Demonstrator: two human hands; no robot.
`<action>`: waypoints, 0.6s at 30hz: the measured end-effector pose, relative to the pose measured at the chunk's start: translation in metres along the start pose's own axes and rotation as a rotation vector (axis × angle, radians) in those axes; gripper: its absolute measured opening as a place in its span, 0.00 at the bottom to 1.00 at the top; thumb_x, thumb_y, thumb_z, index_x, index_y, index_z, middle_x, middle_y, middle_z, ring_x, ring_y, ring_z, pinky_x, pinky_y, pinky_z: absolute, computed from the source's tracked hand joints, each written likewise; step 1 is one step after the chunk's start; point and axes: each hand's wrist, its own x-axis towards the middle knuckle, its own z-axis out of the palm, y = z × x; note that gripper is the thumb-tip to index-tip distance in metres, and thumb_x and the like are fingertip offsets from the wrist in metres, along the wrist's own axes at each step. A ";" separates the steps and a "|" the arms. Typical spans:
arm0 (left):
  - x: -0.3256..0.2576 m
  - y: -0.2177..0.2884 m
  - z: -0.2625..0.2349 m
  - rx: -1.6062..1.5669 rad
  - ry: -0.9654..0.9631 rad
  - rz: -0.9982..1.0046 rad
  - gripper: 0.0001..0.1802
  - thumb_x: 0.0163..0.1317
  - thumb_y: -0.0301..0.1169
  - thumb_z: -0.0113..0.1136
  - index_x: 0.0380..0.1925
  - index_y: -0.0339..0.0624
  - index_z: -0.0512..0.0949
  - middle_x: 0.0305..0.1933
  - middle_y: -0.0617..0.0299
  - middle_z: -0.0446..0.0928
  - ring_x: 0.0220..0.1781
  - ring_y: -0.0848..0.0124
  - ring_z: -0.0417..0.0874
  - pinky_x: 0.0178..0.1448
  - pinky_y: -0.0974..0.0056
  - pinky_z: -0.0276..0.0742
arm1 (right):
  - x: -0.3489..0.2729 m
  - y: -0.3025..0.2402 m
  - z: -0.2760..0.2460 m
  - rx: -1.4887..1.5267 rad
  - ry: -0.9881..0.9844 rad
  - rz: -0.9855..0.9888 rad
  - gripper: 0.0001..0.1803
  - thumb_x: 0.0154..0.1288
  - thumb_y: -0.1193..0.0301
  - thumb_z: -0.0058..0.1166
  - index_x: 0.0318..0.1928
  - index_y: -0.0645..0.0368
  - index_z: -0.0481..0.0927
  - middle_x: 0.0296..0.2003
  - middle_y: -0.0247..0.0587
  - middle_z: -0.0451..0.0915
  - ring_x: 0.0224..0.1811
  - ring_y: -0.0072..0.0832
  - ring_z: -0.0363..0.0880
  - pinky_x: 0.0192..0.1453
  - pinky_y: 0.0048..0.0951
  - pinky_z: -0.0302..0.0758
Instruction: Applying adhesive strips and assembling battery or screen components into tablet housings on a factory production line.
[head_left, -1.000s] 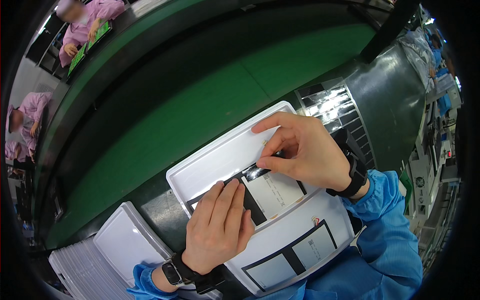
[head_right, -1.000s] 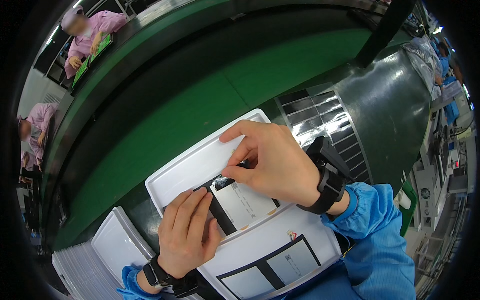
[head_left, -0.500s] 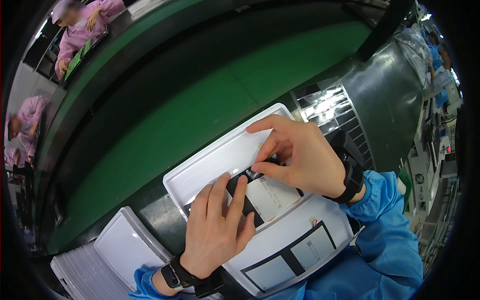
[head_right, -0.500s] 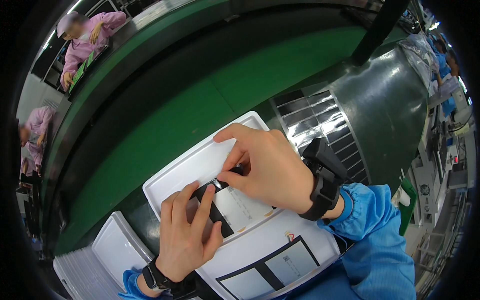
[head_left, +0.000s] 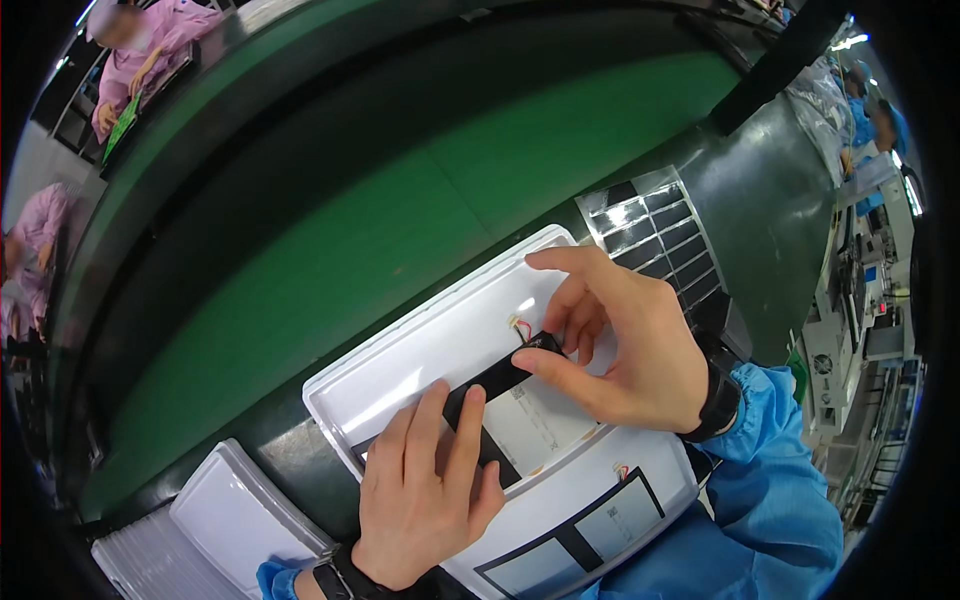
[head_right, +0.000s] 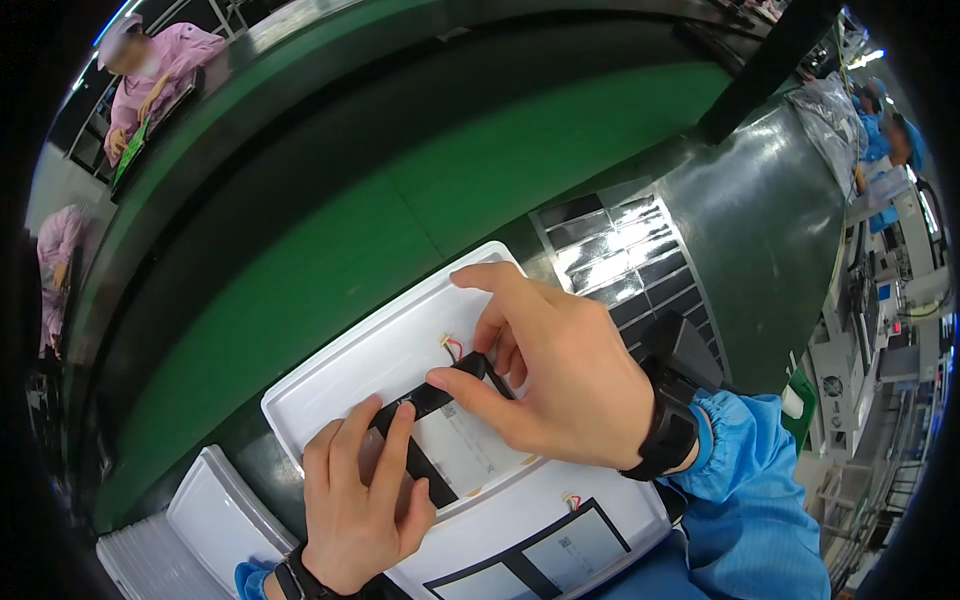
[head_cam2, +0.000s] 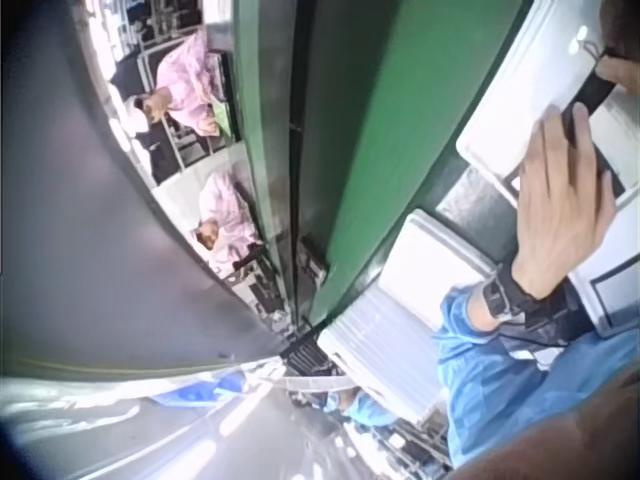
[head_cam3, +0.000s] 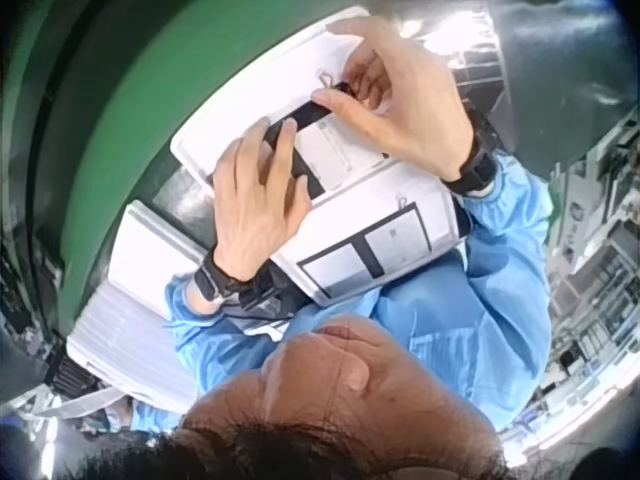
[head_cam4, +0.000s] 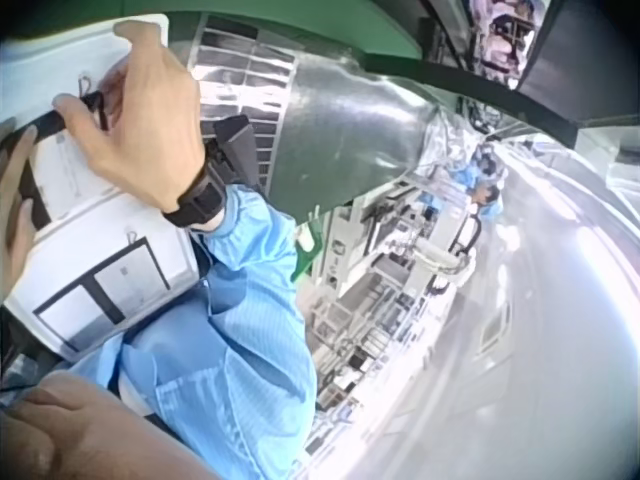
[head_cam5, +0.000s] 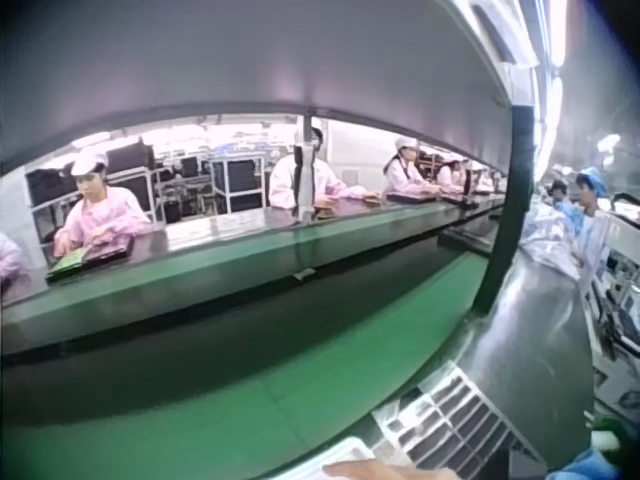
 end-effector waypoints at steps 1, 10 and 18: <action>0.000 -0.001 0.001 -0.004 -0.002 0.003 0.34 0.58 0.39 0.64 0.65 0.38 0.77 0.66 0.43 0.72 0.57 0.51 0.75 0.58 0.54 0.77 | 0.001 0.001 0.000 0.035 -0.004 0.015 0.33 0.60 0.71 0.73 0.62 0.63 0.71 0.30 0.40 0.82 0.24 0.26 0.82 0.32 0.24 0.80; 0.000 0.000 0.006 -0.029 0.028 -0.004 0.33 0.58 0.38 0.63 0.65 0.40 0.78 0.66 0.44 0.73 0.56 0.52 0.76 0.57 0.56 0.76 | 0.001 0.006 0.000 0.232 -0.049 0.072 0.32 0.57 0.85 0.64 0.63 0.61 0.71 0.33 0.38 0.79 0.27 0.25 0.82 0.33 0.25 0.80; -0.001 0.000 0.005 -0.010 0.018 -0.003 0.33 0.58 0.37 0.63 0.65 0.38 0.78 0.66 0.43 0.73 0.56 0.52 0.76 0.59 0.55 0.75 | 0.002 0.008 0.001 0.195 -0.064 0.020 0.35 0.56 0.89 0.60 0.65 0.60 0.72 0.39 0.41 0.74 0.29 0.25 0.77 0.32 0.25 0.77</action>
